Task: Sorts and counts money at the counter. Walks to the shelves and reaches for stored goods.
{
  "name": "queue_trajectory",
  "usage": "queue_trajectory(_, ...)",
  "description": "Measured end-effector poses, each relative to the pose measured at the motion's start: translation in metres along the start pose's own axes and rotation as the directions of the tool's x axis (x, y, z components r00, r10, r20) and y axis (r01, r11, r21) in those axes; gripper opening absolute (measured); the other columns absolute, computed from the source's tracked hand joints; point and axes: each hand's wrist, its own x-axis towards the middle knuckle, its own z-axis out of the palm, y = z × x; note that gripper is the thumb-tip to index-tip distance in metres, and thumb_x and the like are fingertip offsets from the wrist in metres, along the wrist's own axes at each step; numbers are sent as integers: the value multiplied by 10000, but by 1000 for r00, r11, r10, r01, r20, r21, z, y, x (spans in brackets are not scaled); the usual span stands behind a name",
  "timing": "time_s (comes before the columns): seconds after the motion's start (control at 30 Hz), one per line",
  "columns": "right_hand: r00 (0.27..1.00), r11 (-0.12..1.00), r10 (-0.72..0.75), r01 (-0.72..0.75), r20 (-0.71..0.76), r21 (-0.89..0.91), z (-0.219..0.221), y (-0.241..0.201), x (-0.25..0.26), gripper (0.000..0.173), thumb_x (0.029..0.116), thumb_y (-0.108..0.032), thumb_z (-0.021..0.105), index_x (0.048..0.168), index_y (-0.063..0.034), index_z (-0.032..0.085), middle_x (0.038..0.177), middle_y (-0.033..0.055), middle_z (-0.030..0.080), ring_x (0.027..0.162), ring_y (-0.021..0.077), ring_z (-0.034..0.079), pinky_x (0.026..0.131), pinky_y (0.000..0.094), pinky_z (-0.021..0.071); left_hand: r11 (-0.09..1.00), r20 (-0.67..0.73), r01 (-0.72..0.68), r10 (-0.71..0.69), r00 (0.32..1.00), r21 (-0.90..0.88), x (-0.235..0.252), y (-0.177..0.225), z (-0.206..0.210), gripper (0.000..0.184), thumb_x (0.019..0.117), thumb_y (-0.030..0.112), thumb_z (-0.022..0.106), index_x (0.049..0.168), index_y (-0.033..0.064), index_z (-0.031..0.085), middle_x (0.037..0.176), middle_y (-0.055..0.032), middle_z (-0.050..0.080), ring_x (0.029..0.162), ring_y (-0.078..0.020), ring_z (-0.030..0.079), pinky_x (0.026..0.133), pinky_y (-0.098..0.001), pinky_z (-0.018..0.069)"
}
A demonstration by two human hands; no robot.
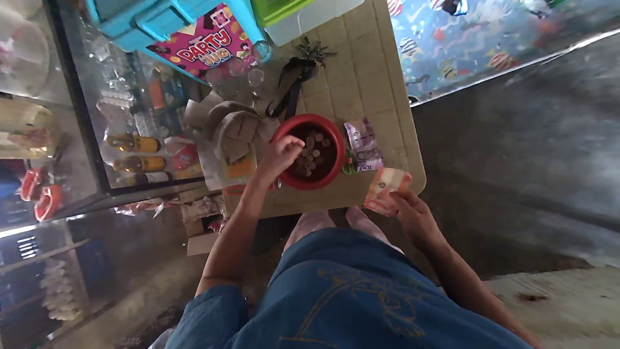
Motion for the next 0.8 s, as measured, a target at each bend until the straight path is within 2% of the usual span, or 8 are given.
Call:
queue_trajectory(0.07,1000,1000,-3,3,-3,-19,-2,2,-1,187,1046,-73,430,1154,6,561,916,-61,673,827,-11,667,793,214,580,968,53,-1,-13,999,249,7,-8,12,286,1045,155,538,1248,2,669,1189,-205,686,1080,-311,666,950,-524,520)
queue_trajectory(0.1,1000,1000,-7,7,-2,-23,-3,2,-1,191,1046,-77,429,1154,7,562,915,-59,669,825,-10,664,791,215,579,936,72,46,-76,995,349,9,-8,18,303,1045,155,536,1283,10,655,1252,-225,667,1175,-366,641,1010,-582,488)
queue_trajectory(0.13,1000,1000,-12,12,-4,-28,-3,2,-2,187,1042,-79,426,1144,-2,563,908,-66,667,818,-15,662,783,211,578,896,71,106,-152,986,432,11,-6,25,328,1048,167,528,1327,26,626,1278,-235,658,1208,-405,627,1011,-628,474)
queue_trajectory(0.27,1000,1000,-15,15,-6,-10,-5,1,-4,182,1038,-74,430,1144,-8,563,908,-65,670,826,-13,664,785,209,577,779,-22,268,-311,950,566,18,-1,48,414,1069,205,479,1459,72,518,1292,-253,649,1193,-445,633,957,-648,491)
queue_trajectory(0.47,1000,1000,-24,24,2,6,-9,2,-5,187,1037,-87,432,1142,-13,568,907,-61,675,833,1,670,790,216,578,666,-131,348,-354,926,660,26,0,66,424,1060,225,500,1449,55,494,1273,-250,656,1159,-443,651,901,-629,523)
queue_trajectory(0.63,1000,999,-12,12,1,-35,-10,2,-5,237,1046,-103,428,1191,35,556,956,-23,663,853,9,663,802,228,574,637,-151,308,-290,945,707,28,-3,75,465,1007,124,554,1445,0,463,1237,-282,652,1124,-470,657,854,-633,541)
queue_trajectory(0.73,1000,1000,-8,8,2,-28,-9,2,-4,229,1055,-101,432,1189,37,556,950,-20,671,850,9,669,799,227,581,617,-152,305,-288,946,725,31,0,75,440,1000,146,572,1407,-3,495,1233,-280,654,1125,-475,654,847,-635,540)
queue_trajectory(0.8,1000,1000,-16,16,9,-10,-10,2,-4,226,1054,-94,430,1186,32,561,946,-26,678,850,11,673,802,229,583,710,-115,262,-248,962,654,33,-1,63,364,1044,175,513,1361,4,563,1278,-273,643,1175,-461,636,913,-645,515)
